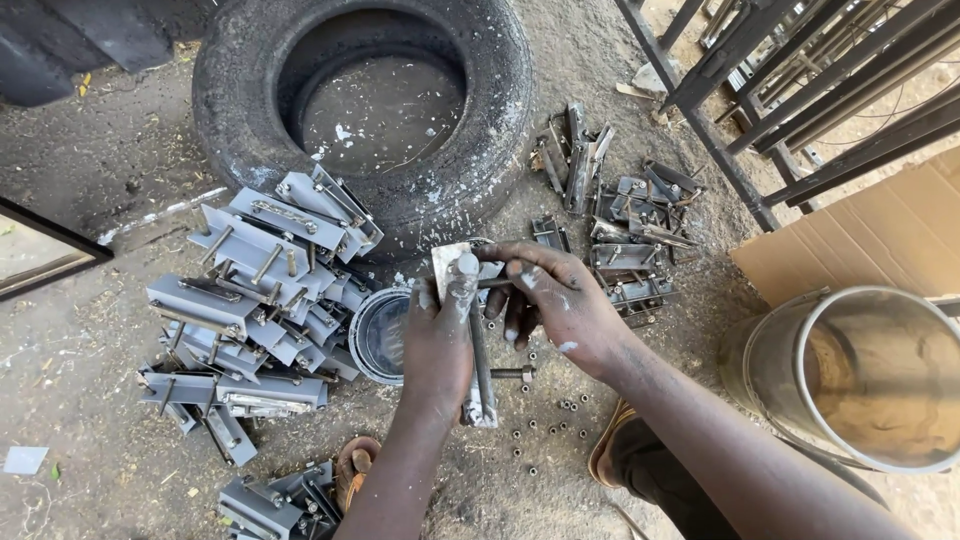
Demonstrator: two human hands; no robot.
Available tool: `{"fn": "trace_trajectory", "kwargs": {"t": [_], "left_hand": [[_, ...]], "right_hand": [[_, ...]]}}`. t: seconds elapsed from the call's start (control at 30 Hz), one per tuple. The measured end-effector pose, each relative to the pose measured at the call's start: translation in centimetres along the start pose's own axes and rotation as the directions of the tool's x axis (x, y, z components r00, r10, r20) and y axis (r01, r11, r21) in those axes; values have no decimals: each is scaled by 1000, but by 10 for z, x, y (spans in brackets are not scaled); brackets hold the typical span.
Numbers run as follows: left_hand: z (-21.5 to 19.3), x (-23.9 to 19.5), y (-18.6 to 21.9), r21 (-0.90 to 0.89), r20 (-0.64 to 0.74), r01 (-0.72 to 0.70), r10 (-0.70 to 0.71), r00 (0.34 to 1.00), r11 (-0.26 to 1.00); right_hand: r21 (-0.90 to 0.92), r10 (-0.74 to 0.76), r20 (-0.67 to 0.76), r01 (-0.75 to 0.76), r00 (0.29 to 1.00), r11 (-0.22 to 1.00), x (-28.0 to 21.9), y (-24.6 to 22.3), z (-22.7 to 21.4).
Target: Painting small metal brackets with a brush and assembling them into a larger structure on the workshop floor.
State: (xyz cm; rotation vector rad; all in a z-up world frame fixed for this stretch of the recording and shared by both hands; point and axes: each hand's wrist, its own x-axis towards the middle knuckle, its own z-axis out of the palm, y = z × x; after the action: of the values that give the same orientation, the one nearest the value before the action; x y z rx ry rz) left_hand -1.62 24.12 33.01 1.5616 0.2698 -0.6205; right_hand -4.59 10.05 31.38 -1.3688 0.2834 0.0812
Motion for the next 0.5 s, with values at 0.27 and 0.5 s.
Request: {"fn": "trace_trajectory", "kwargs": {"t": [0.27,0.5], "left_hand": [[5,-2,2,2,-34,34,-34,999,999],[1,2,-1,52,-35,61,-60,998,997]], "right_hand": [[-113,21,20,-19,1000,993,-4,-7,3],[8,34,-26,-34,999,999,0,-1,5]]}}
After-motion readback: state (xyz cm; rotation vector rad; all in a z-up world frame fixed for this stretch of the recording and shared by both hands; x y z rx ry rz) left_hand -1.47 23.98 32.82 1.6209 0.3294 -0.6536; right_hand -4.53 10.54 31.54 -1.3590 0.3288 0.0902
